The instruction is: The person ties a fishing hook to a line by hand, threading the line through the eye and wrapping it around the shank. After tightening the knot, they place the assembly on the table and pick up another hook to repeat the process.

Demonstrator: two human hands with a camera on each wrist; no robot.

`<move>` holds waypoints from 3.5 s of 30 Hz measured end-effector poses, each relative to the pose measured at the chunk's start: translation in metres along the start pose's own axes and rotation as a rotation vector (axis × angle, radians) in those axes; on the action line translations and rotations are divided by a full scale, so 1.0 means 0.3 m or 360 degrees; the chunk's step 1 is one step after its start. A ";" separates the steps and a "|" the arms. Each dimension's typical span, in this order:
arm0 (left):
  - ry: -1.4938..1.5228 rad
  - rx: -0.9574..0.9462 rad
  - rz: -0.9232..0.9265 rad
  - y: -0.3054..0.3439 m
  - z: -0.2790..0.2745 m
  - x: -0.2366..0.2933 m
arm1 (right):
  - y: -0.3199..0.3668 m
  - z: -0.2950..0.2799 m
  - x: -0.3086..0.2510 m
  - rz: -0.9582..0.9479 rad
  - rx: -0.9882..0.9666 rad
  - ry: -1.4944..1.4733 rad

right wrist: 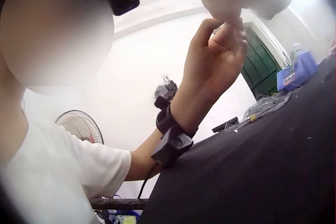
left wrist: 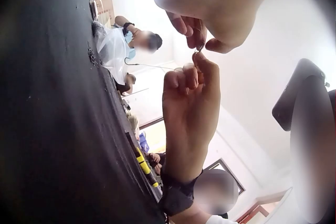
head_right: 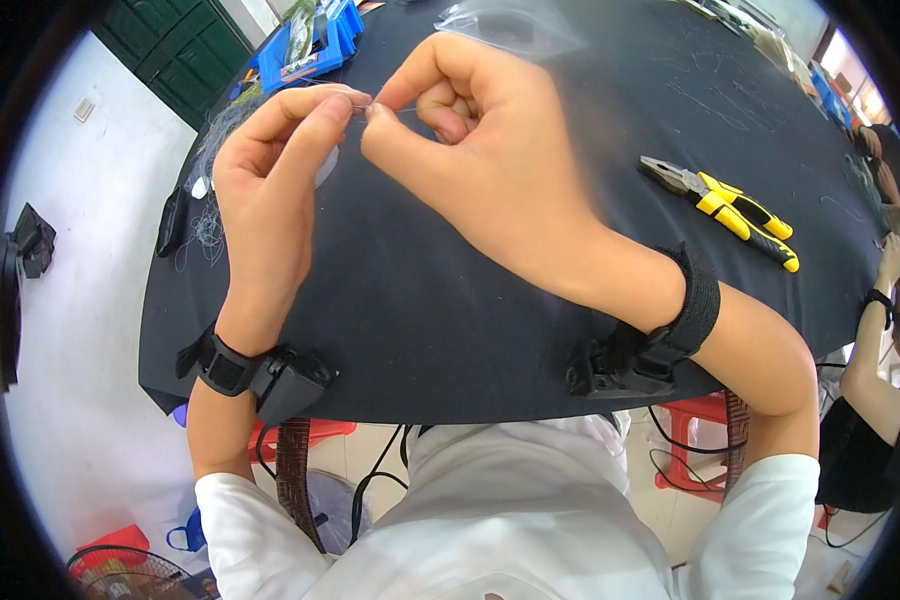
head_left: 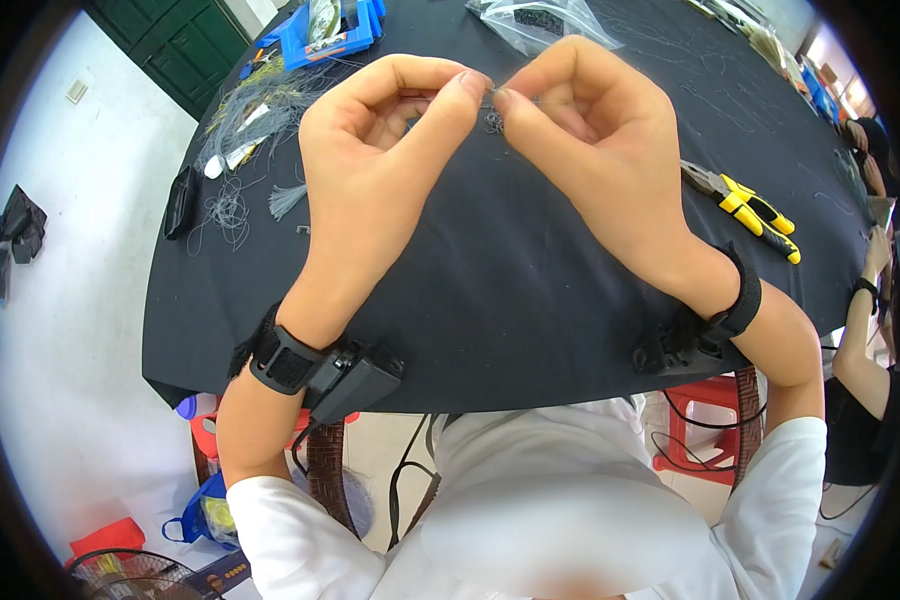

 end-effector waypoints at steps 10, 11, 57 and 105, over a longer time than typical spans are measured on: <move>-0.0072 -0.0146 0.0178 -0.004 0.015 0.006 | 0.005 -0.039 -0.007 0.0058 -0.0119 0.0077; -0.0089 -0.0166 0.0194 -0.005 0.016 0.006 | 0.007 -0.043 -0.006 0.0070 -0.0134 0.0065; -0.0492 -0.0603 0.0771 -0.016 0.023 0.035 | 0.016 -0.092 -0.004 0.0579 -0.0460 -0.0273; -0.0424 -0.0600 0.0569 -0.008 0.023 0.025 | 0.035 -0.099 -0.057 0.0295 -0.0295 0.0244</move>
Point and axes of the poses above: each hand's wrist, its own y-axis away from the middle knuckle, its own z-axis out of the palm, x = y × z, the point moved 3 cm from there along -y, towards the middle knuckle, and after that the axes turned 13 degrees about z, right-handed, at the moved point
